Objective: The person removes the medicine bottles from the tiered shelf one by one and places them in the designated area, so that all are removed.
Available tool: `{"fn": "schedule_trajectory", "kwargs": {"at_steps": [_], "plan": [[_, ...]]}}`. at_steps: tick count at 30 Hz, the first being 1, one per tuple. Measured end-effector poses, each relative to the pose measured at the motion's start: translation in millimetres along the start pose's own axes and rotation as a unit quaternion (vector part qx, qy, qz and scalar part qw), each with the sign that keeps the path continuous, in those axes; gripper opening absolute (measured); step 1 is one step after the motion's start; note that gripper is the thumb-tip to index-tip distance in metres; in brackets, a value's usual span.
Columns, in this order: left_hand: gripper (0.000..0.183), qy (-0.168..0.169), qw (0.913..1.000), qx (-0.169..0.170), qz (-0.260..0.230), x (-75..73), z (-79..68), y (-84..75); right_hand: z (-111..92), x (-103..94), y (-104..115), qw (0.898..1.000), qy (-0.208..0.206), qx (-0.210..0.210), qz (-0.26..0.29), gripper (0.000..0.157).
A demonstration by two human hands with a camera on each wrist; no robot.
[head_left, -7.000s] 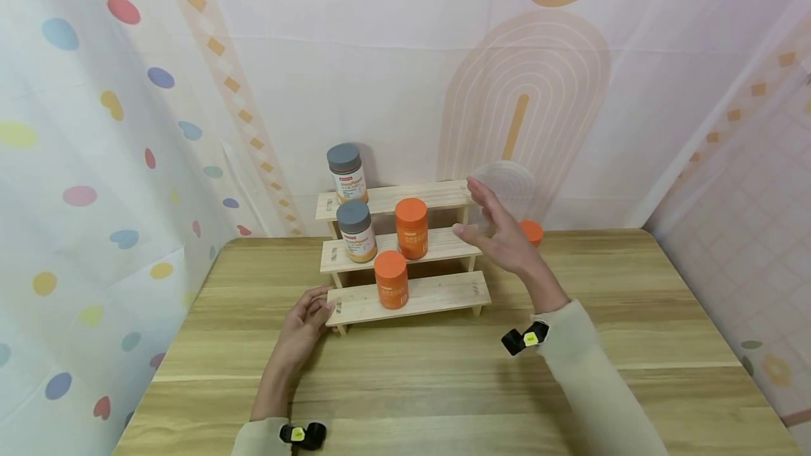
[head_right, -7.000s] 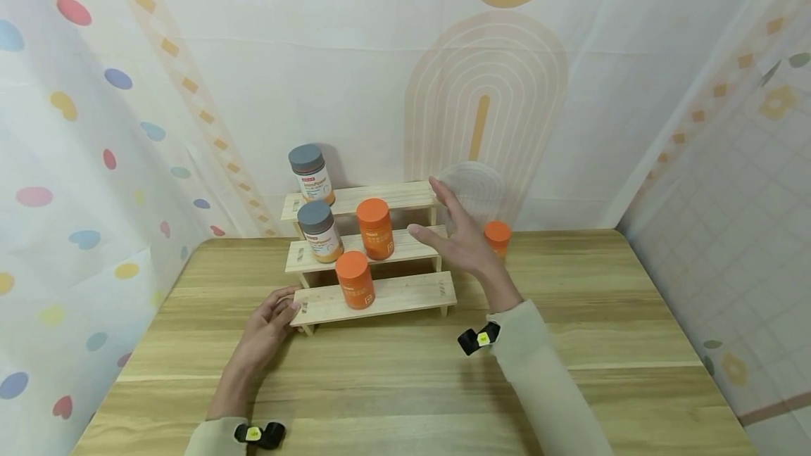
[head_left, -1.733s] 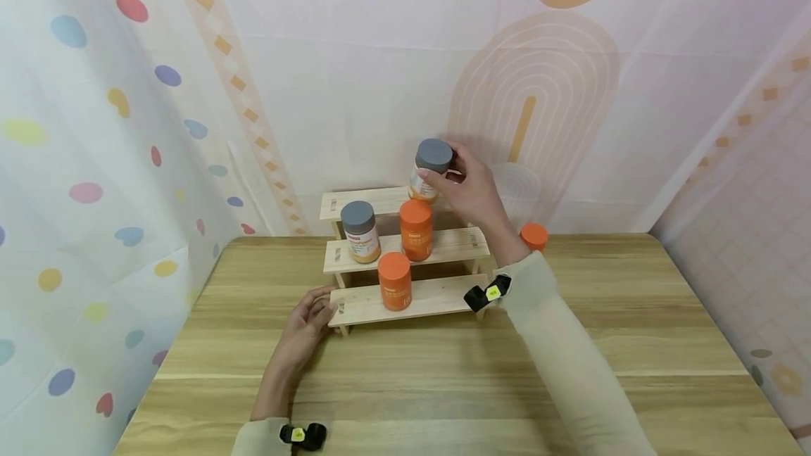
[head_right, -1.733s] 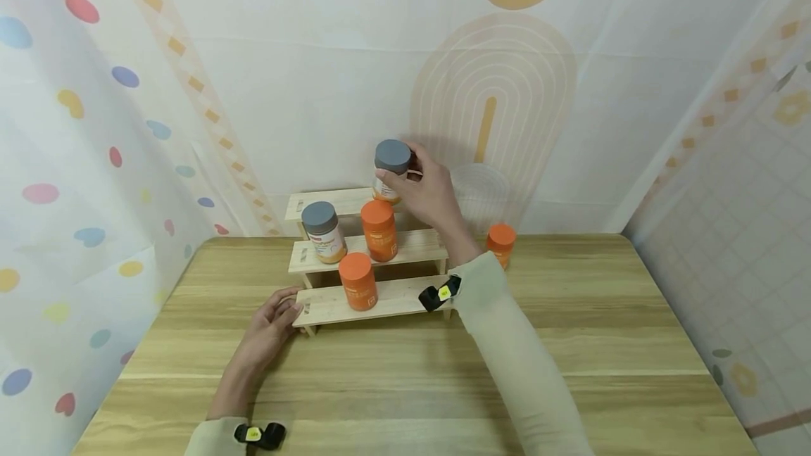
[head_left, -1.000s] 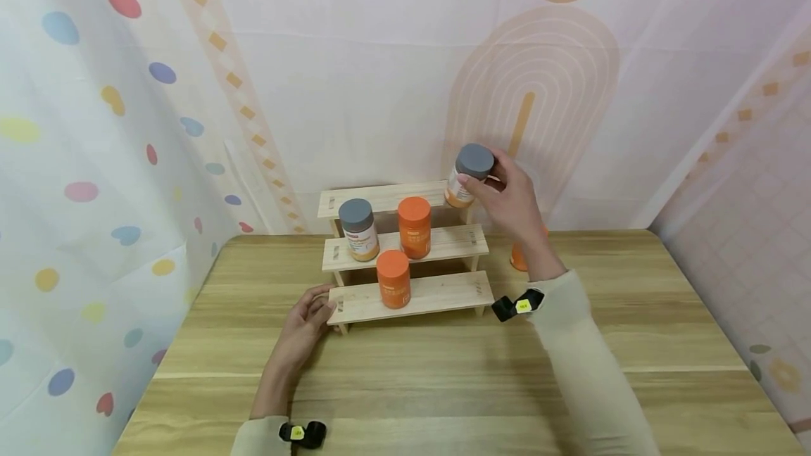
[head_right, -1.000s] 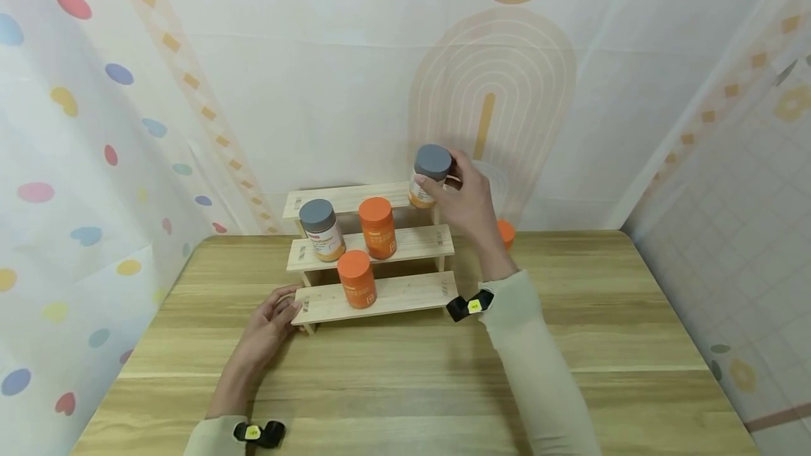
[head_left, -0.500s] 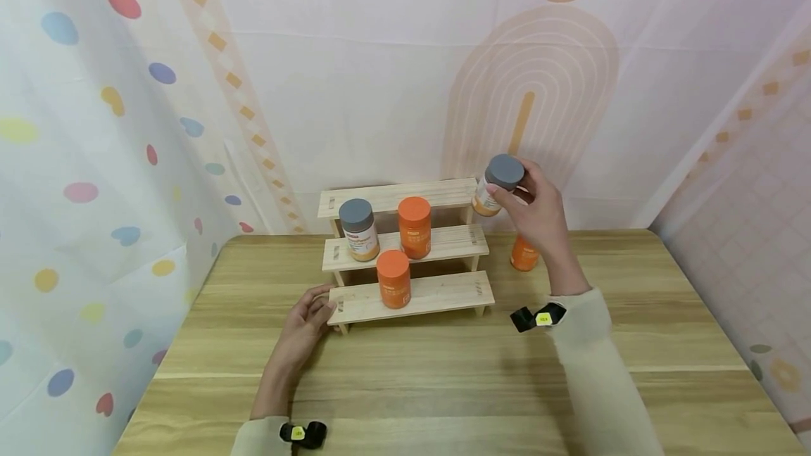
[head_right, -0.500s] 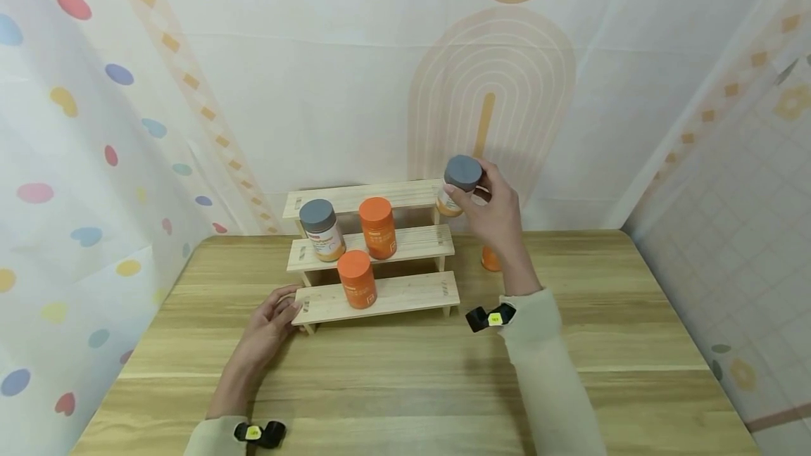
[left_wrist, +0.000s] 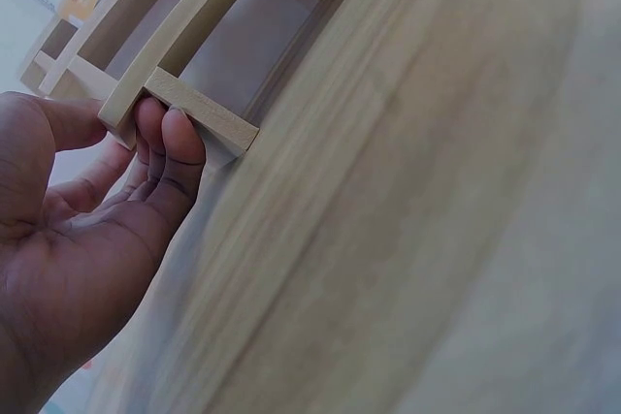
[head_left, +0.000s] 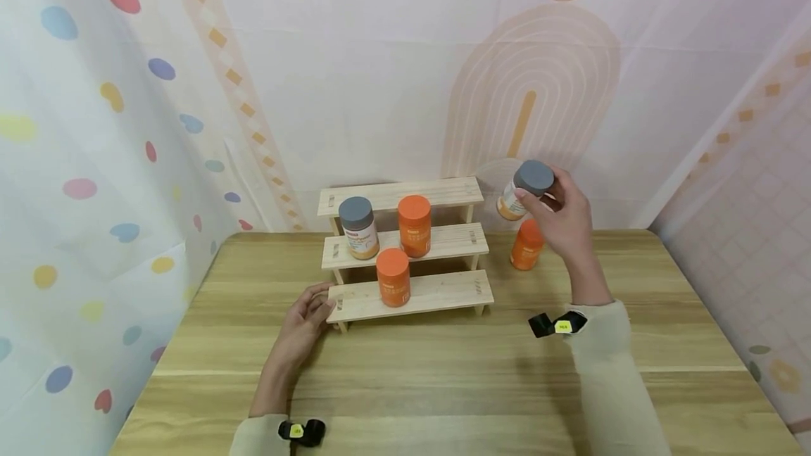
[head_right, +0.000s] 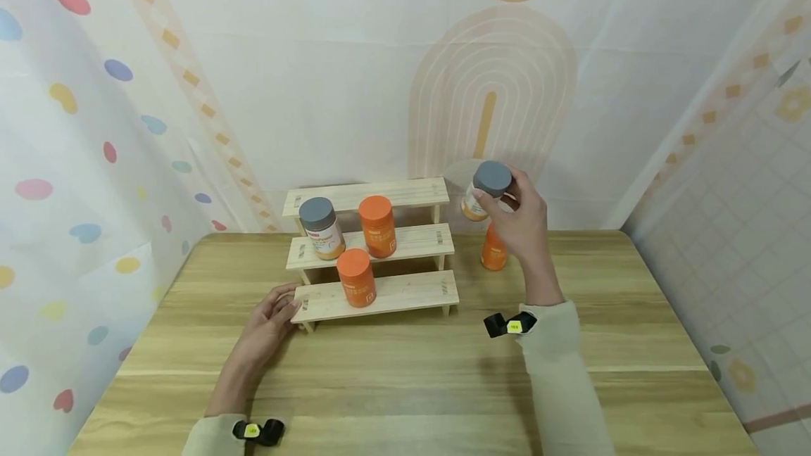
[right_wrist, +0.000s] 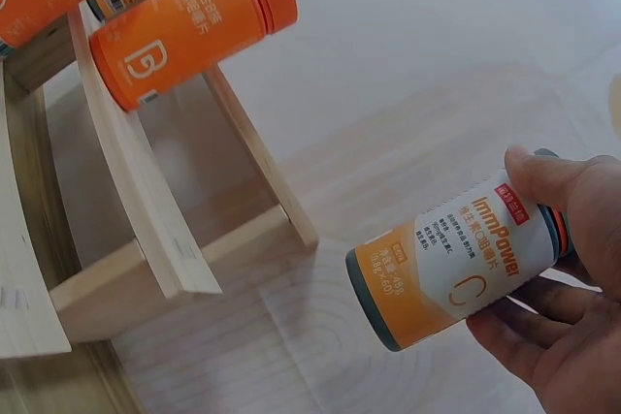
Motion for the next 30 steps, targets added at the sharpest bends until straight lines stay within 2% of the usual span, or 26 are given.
{"fn": "schedule_trajectory", "kwargs": {"at_steps": [8, 19, 30], "plan": [[0.043, 0.003, 1.0000, 0.002, 0.001, 0.4, 1.4, -1.0, 1, -22.4, -11, 0.999, -0.034, 0.010, -0.013, 0.057], [0.041, -0.001, 1.0000, 0.004, -0.001, -0.1, 1.1, -1.3, 1, -47.2, -27, 0.997, -0.057, 0.041, -0.040, 0.057], [0.044, -0.005, 1.0000, 0.005, -0.003, 0.0, 1.4, -1.0, -2, -60.9, -47, 0.996, -0.038, 0.056, -0.055, 0.058]]}}
Point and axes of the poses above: each hand's wrist, its own z-axis towards the middle knuckle, its own x-axis out of the palm, y = z × x, the point moved 1 cm from there along z, towards the middle knuckle, and after that the axes turned 10 degrees about -y, right-handed, at the moved point
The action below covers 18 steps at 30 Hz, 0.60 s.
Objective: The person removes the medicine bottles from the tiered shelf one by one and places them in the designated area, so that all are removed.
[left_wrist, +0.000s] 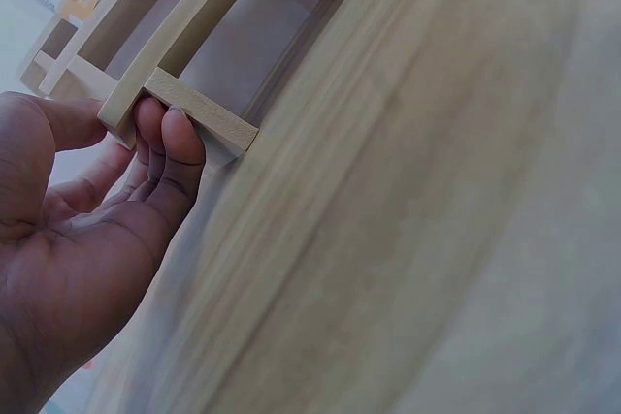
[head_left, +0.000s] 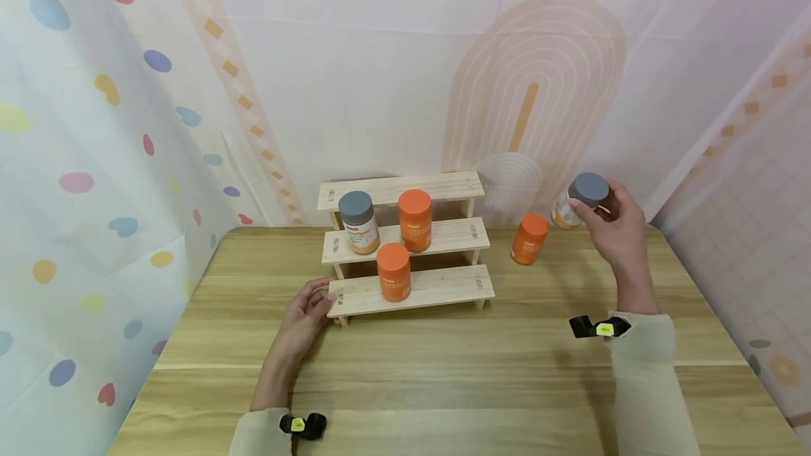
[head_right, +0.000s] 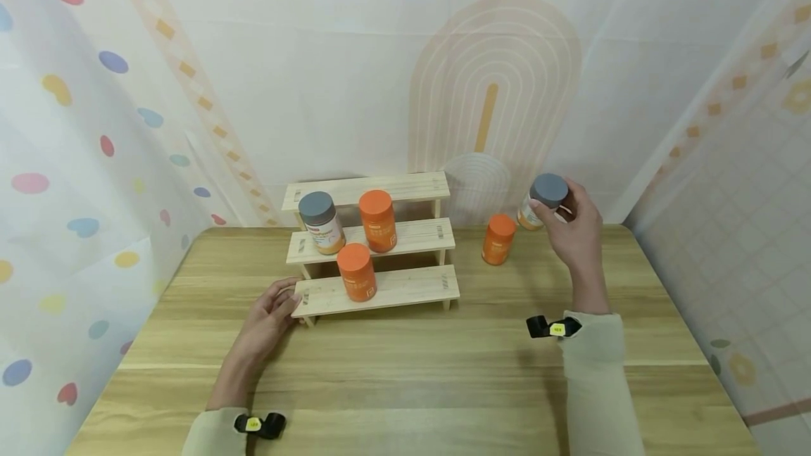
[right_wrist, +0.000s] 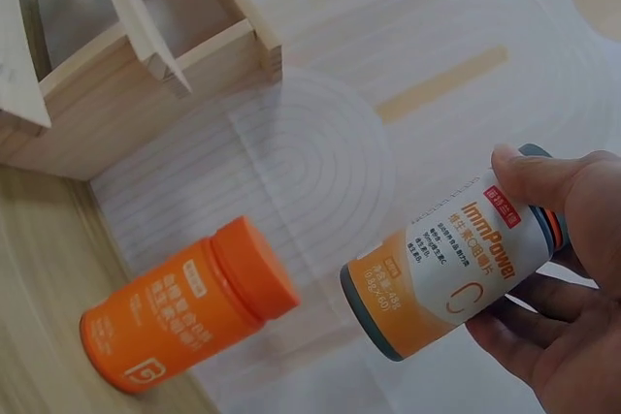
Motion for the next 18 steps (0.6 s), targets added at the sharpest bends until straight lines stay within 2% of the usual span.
{"fn": "schedule_trajectory", "kwargs": {"at_steps": [10, 18], "plan": [[0.042, 0.000, 1.0000, -0.005, -0.003, 0.9, -0.4, 0.3, -4, 2.7, -28, 0.999, 0.005, 0.008, -0.035, 0.057], [0.041, -0.005, 1.0000, -0.006, 0.004, 0.7, -0.4, -0.8, -6, 7.8, -48, 0.999, 0.021, 0.006, -0.042, 0.056]]}}
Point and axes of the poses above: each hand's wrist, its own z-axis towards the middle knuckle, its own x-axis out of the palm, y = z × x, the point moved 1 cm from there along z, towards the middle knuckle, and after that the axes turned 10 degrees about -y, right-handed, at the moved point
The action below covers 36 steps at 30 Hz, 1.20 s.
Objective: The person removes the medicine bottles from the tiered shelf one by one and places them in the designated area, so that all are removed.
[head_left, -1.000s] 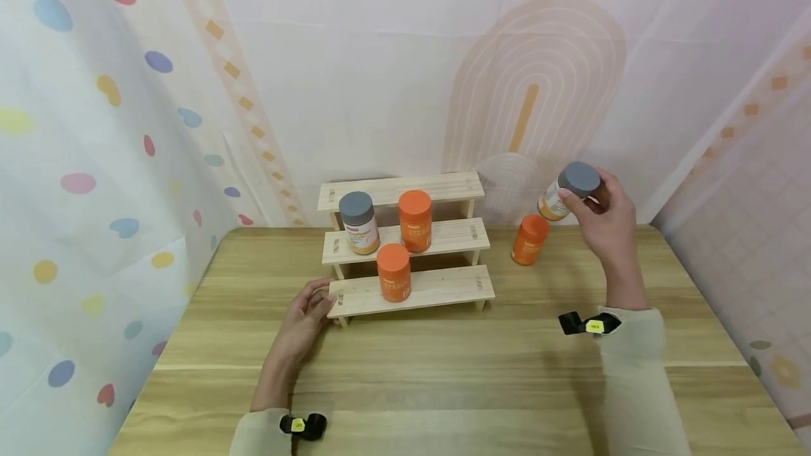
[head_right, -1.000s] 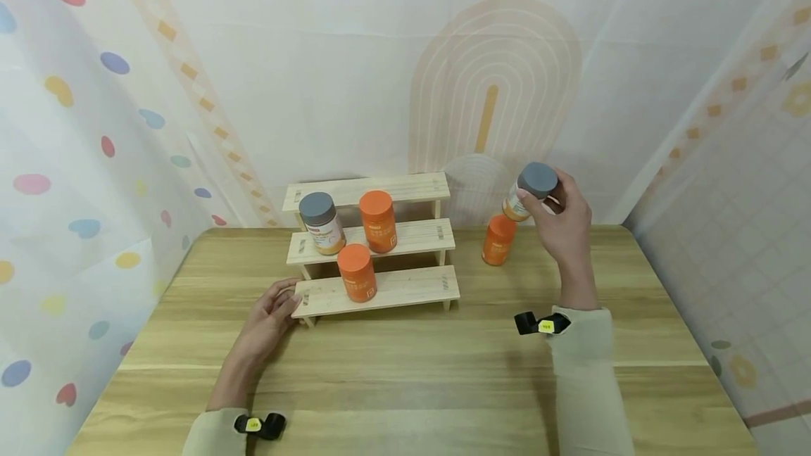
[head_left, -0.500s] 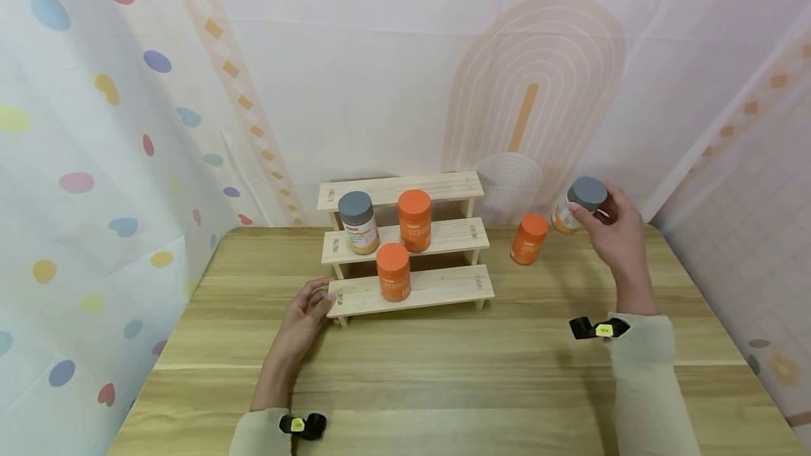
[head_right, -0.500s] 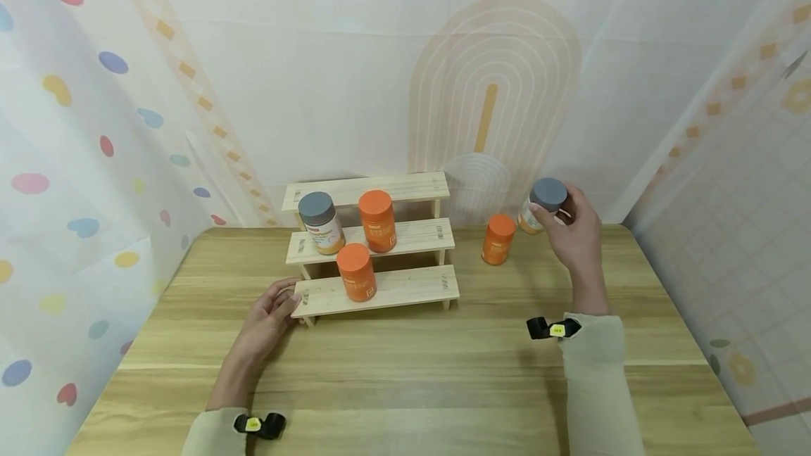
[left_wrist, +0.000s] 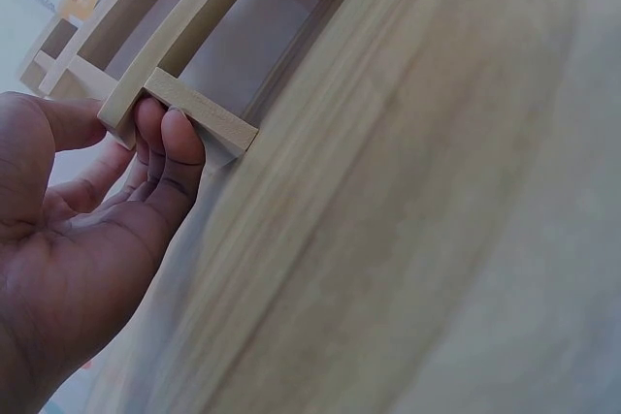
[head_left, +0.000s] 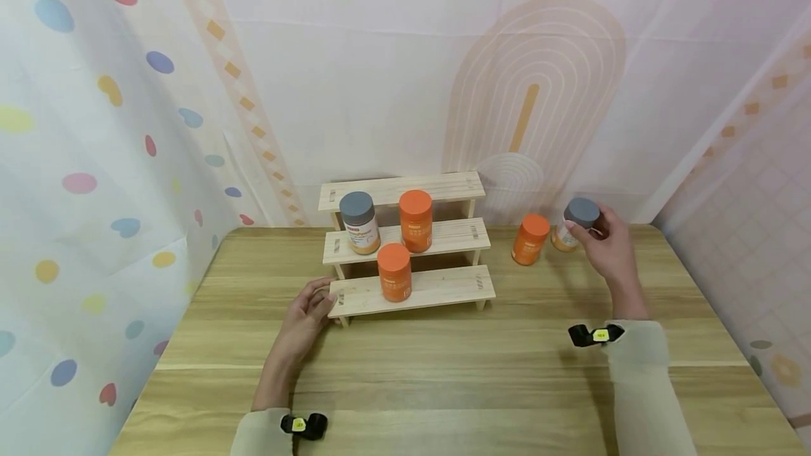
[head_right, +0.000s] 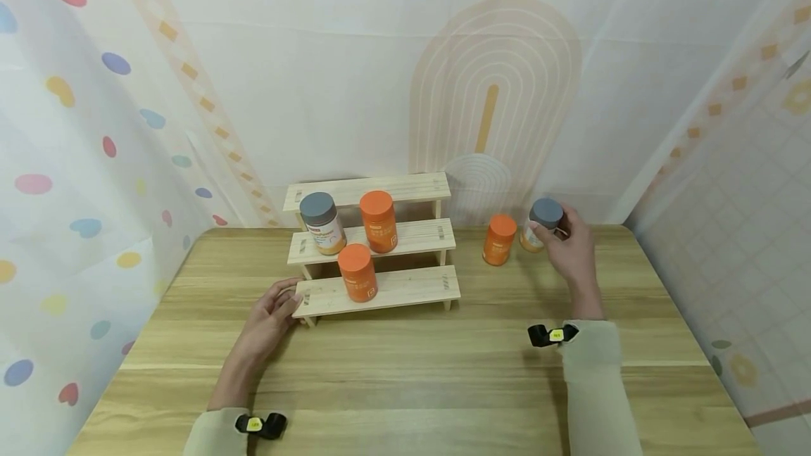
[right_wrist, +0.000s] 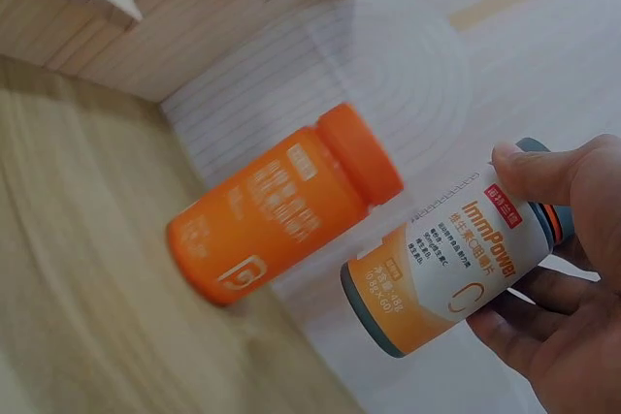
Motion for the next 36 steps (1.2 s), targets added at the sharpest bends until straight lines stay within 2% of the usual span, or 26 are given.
{"fn": "schedule_trajectory", "kwargs": {"at_steps": [8, 21, 27, 36], "plan": [[0.042, 0.007, 0.9999, 0.002, -0.007, -1.0, 1.7, 0.1, -2, 6.3, -16, 0.999, 0.022, 0.029, -0.004, 0.059], [0.044, 0.016, 0.9997, 0.000, -0.020, -0.6, 1.9, -1.3, -2, 13.9, -38, 0.991, 0.111, 0.070, 0.011, 0.069], [0.043, 0.010, 0.9998, -0.002, -0.017, -0.5, 1.8, -2.0, 1, 15.1, -40, 0.988, 0.135, 0.068, 0.025, 0.068], [0.042, 0.006, 0.9998, -0.002, -0.019, 0.8, -0.7, -0.3, -1, 13.2, -39, 0.984, 0.156, 0.083, 0.014, 0.084]]}}
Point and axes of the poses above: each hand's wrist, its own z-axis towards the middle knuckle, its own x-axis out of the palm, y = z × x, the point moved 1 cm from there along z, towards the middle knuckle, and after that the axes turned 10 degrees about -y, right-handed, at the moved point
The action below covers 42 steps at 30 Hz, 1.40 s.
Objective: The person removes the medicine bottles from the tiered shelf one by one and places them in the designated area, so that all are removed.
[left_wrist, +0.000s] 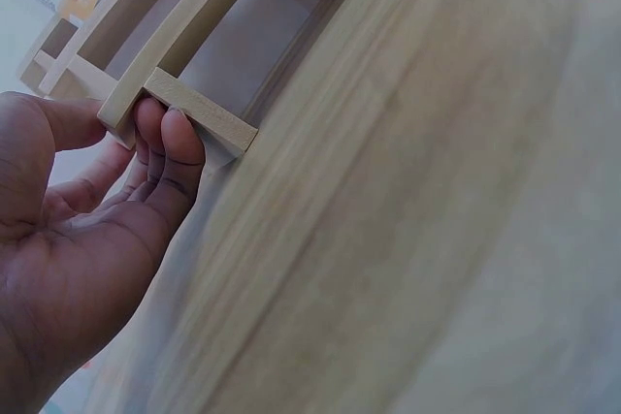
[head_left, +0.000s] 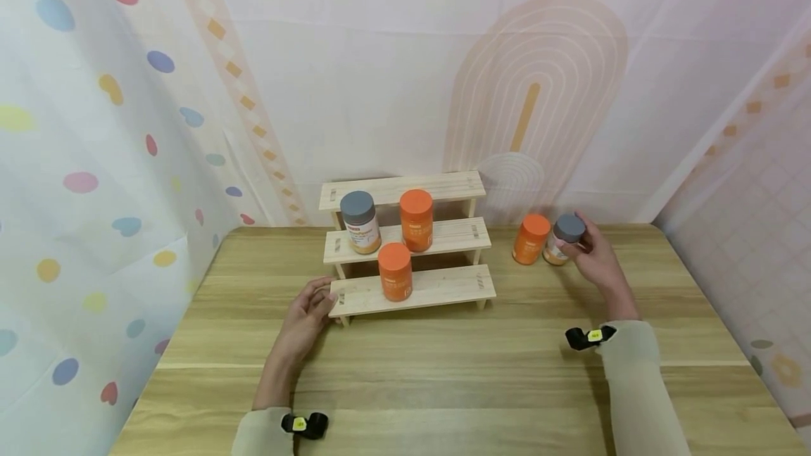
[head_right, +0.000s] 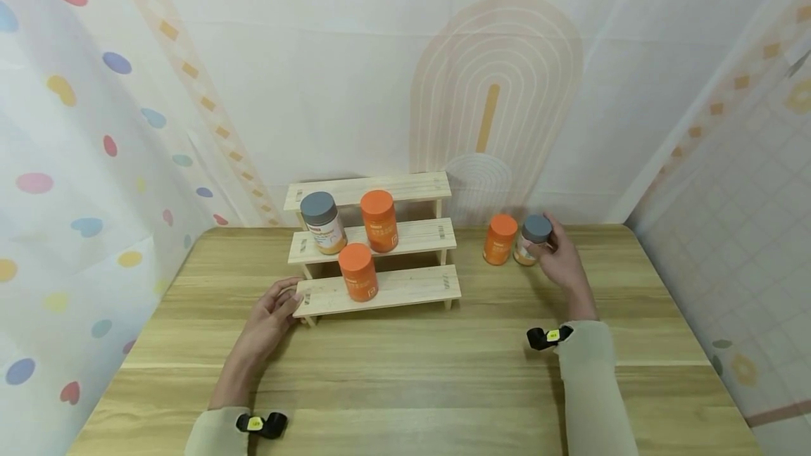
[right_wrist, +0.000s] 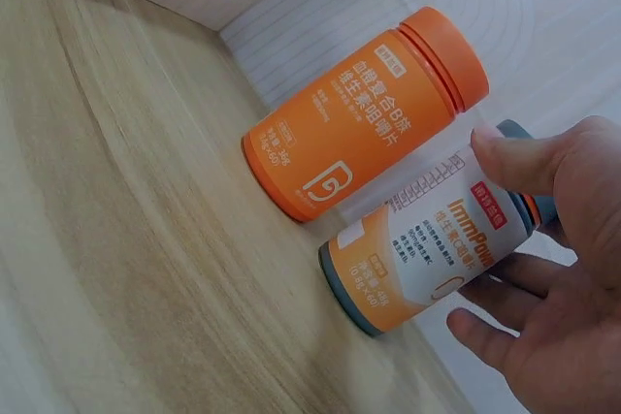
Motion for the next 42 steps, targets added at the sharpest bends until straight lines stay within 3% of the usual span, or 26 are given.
{"fn": "schedule_trajectory", "kwargs": {"at_steps": [9, 22, 31, 42], "plan": [[0.043, 0.006, 1.0000, 0.005, -0.005, -1.0, 1.0, 1.9, -5, -0.3, 11, 0.999, -0.038, -0.013, -0.033, 0.092], [0.043, 0.005, 1.0000, 0.004, -0.004, -1.1, 0.8, 1.0, -16, 0.9, 41, 0.992, -0.062, -0.033, -0.102, 0.101], [0.042, 0.004, 0.9999, -0.002, -0.011, -1.1, 1.2, 1.3, -25, 4.4, 59, 0.987, -0.082, -0.088, -0.105, 0.096], [0.042, 0.007, 1.0000, 0.002, -0.005, -2.0, 0.5, 2.8, -35, 15.4, 75, 0.986, -0.077, -0.117, -0.087, 0.095]]}}
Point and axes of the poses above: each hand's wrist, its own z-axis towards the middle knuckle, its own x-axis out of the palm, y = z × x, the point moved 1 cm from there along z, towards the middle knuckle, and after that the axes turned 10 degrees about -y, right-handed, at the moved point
